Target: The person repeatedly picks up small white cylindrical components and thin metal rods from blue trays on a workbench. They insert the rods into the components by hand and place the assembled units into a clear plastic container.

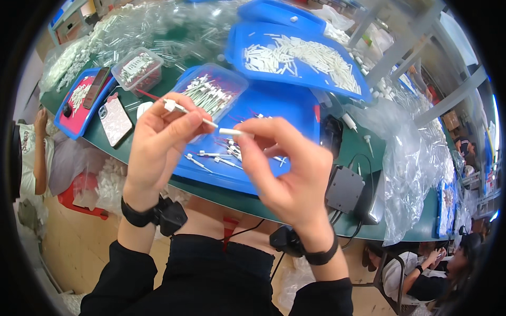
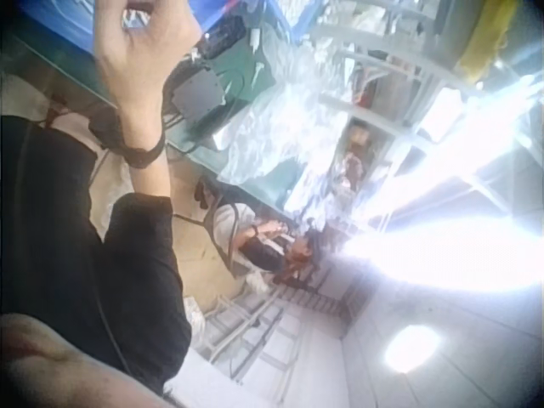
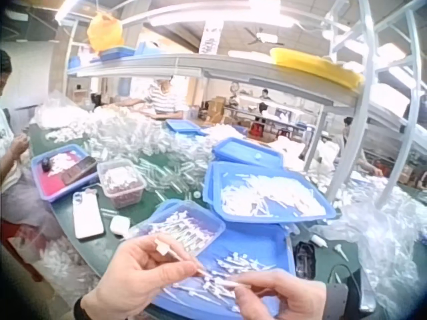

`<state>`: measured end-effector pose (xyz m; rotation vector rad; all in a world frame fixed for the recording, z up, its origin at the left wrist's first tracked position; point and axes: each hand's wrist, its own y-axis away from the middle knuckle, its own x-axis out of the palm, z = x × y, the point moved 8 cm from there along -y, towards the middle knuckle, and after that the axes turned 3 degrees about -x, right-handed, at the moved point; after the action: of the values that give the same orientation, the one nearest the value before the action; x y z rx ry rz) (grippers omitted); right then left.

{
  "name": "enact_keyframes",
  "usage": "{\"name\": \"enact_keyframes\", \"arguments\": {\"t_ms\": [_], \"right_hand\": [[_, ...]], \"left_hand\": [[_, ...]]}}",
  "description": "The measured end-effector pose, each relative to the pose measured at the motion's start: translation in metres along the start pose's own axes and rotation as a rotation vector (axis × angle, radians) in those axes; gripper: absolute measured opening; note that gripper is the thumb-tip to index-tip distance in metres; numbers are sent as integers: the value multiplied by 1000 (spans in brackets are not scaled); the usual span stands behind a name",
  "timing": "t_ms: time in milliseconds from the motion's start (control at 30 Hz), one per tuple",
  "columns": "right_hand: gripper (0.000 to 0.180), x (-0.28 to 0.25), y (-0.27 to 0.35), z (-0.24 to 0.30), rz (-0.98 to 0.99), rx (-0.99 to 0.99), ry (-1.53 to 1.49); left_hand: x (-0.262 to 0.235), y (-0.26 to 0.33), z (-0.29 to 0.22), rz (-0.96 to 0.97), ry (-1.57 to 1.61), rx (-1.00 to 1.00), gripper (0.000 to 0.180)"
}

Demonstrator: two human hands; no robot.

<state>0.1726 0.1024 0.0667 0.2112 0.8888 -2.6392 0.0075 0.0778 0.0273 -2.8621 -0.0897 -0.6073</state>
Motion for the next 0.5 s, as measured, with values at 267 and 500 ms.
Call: {"name": "enact_keyframes", "arguments": {"t_ms": [267,500], "right_hand": [[14,-8,30,-16,-58,138,-180],[13,-16,39,-25,-73,212,-157]], "left_hand": [[18,13,33,-50,155,55,6],[23,15,42,-56,141,51,8]]}}
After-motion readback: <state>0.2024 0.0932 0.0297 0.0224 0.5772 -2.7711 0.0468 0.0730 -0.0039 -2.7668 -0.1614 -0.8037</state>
